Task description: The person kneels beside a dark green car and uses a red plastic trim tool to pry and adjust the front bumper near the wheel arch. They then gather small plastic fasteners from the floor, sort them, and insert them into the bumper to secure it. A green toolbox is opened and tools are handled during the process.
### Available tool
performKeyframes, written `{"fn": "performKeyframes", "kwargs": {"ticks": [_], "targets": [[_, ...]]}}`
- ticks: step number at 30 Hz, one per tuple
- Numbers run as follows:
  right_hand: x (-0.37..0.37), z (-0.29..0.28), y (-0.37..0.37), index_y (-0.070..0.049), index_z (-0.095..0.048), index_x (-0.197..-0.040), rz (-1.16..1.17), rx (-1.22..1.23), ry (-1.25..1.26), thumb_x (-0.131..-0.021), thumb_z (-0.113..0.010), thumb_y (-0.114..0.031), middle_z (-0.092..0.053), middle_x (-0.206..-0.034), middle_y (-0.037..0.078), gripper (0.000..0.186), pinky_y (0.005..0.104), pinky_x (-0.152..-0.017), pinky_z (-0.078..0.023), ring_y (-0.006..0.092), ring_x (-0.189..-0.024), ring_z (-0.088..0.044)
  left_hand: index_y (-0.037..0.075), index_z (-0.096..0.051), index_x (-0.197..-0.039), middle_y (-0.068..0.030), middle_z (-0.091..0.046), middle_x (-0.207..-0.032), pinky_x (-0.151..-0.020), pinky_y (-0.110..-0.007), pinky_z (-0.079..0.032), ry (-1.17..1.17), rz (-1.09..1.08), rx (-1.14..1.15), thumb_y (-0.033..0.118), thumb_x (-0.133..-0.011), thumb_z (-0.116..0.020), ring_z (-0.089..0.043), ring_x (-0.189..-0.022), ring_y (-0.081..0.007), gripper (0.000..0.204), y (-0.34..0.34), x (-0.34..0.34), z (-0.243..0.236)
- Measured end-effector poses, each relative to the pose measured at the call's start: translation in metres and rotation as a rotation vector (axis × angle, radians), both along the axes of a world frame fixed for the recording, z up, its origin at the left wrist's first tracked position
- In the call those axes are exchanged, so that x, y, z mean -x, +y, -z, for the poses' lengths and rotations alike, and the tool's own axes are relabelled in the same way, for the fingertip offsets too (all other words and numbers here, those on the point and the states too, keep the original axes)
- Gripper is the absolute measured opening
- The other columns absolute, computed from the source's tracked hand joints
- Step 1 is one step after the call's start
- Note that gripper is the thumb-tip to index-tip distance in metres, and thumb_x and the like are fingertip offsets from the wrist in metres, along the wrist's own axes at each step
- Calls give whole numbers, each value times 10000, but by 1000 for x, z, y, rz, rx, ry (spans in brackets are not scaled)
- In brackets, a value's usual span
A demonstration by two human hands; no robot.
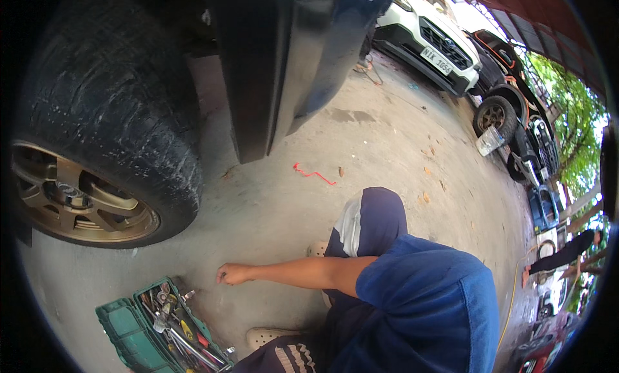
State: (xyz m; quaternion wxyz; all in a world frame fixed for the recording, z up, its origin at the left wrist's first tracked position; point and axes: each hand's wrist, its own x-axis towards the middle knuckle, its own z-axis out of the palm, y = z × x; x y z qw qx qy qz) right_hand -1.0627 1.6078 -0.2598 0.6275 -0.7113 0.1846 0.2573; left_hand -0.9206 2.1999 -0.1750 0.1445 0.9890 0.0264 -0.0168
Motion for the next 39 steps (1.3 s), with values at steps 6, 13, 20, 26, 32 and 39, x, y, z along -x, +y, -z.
{"fn": "performKeyframes", "kwargs": {"ticks": [6,13,20,26,32,39], "targets": [[5,5,1,-16,-691,-1139,-124,303,-148,-850,-560,3,-683,-1160,179,319,418,-921,-513,307,-1097,-637,1,-668,-1289,-171,-715,-1138,-913,-430,-537,-72,38,-163,367,-985,-682,-678,-1029,-315,476,-2,6,20],[13,0,10,-32,-651,-1079,-258,426,-334,-849,-549,37,-637,-1162,179,261,434,-953,-493,356,-1109,-614,7,-697,-1249,-185,-752,-1057,-834,-443,-579,-317,19,-61,390,-954,-733,-717,-937,-329,485,-22,26,24],[14,1,22,-26,-623,-1047,-335,546,-497,-812,-586,46,-576,-1146,186,249,466,-982,-482,391,-1130,-581,20,-683,-1243,-165,-739,-1064,-809,-416,-588,-341,-85,582,270,-998,-696,-704,-903,-327,350,-100,83,13],[12,1,27,7,-634,-1087,-482,770,-607,-900,-569,-61,-573,-1217,215,209,480,-1035,-479,395,-1192,-569,-53,-658,-1234,-186,-625,-1288,-1042,-421,-492,-250,-93,621,197,-1057,-589,-612,-1166,-326,314,-195,150,-25],[14,-13,30,-25,-635,-1189,-582,771,-477,-921,-535,-3,-533,-1407,253,287,477,-1137,-425,419,-1343,-494,-21,-721,-1103,-184,-680,-1200,-992,-415,-495,-269,-92,493,108,-988,-632,-645,-1122,-333,194,-218,170,-55],[10,-34,36,-59,-657,-1099,-517,724,-595,-871,-608,28,-530,-1166,150,249,476,-965,-503,369,-1133,-558,21,-748,-1073,-152,-698,-1141,-952,-404,-503,-291,-151,421,97,-945,-658,-654,-1088,-335,174,-215,176,-76]]}}
